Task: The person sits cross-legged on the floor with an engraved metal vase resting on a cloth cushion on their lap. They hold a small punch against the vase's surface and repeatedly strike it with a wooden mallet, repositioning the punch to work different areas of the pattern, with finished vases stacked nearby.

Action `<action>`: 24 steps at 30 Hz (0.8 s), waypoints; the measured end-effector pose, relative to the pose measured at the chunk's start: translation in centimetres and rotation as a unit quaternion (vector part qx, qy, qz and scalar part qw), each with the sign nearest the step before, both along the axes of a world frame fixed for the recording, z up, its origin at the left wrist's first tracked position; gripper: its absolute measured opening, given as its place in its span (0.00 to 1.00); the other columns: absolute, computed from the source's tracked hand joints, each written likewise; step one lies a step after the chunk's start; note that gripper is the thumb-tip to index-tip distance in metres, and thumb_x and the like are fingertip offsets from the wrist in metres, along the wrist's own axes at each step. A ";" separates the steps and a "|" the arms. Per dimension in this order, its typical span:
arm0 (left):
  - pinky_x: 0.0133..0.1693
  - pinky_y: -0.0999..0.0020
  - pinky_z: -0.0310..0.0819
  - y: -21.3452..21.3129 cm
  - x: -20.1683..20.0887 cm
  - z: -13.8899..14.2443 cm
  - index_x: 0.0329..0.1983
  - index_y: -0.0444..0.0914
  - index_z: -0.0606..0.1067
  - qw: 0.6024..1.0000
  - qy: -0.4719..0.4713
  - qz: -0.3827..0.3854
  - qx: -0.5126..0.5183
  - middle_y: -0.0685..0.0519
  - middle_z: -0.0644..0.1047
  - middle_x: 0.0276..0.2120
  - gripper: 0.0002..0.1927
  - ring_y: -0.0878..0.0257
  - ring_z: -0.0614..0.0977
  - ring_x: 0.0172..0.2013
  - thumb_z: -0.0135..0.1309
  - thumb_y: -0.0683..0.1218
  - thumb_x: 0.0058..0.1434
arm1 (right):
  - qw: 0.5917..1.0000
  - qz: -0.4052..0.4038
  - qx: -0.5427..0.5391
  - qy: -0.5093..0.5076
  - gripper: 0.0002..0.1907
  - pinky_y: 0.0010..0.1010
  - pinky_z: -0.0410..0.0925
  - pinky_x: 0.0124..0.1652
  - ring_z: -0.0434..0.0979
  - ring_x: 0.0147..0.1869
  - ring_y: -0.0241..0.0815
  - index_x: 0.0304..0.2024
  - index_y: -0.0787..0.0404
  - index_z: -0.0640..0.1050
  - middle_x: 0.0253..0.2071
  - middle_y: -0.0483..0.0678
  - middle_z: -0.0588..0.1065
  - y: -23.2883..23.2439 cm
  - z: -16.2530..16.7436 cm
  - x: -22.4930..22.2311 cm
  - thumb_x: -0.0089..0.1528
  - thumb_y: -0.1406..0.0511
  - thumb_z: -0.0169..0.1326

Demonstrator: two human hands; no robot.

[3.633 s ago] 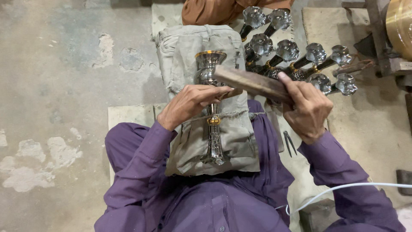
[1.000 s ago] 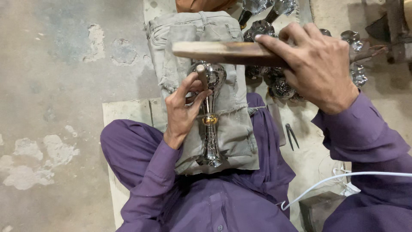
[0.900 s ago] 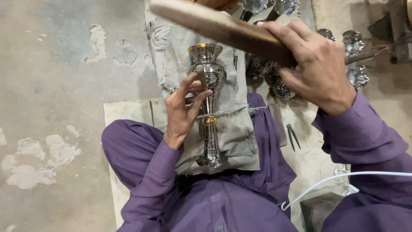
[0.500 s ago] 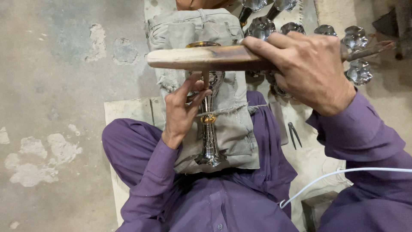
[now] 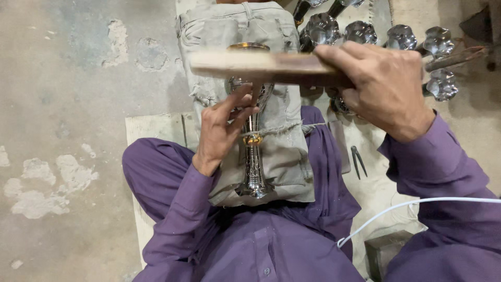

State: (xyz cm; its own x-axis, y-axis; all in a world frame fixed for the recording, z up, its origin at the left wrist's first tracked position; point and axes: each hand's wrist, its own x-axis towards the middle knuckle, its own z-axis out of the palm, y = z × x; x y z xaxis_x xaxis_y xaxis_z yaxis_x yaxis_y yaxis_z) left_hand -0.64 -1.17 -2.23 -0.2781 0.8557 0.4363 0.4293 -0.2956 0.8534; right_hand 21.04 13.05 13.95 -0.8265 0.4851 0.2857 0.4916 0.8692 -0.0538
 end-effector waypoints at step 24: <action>0.45 0.65 0.83 0.8 -1.1 1.5 0.67 0.46 0.72 0.993 0.084 -0.082 -0.015 0.47 0.84 0.45 0.28 0.58 0.88 0.43 0.62 0.41 0.64 | 0.994 -0.071 -0.031 0.071 0.18 0.33 0.73 0.36 0.82 0.37 0.42 0.55 0.59 0.75 0.38 0.47 0.78 -1.2 -5.6 3.8 0.62 0.69 0.60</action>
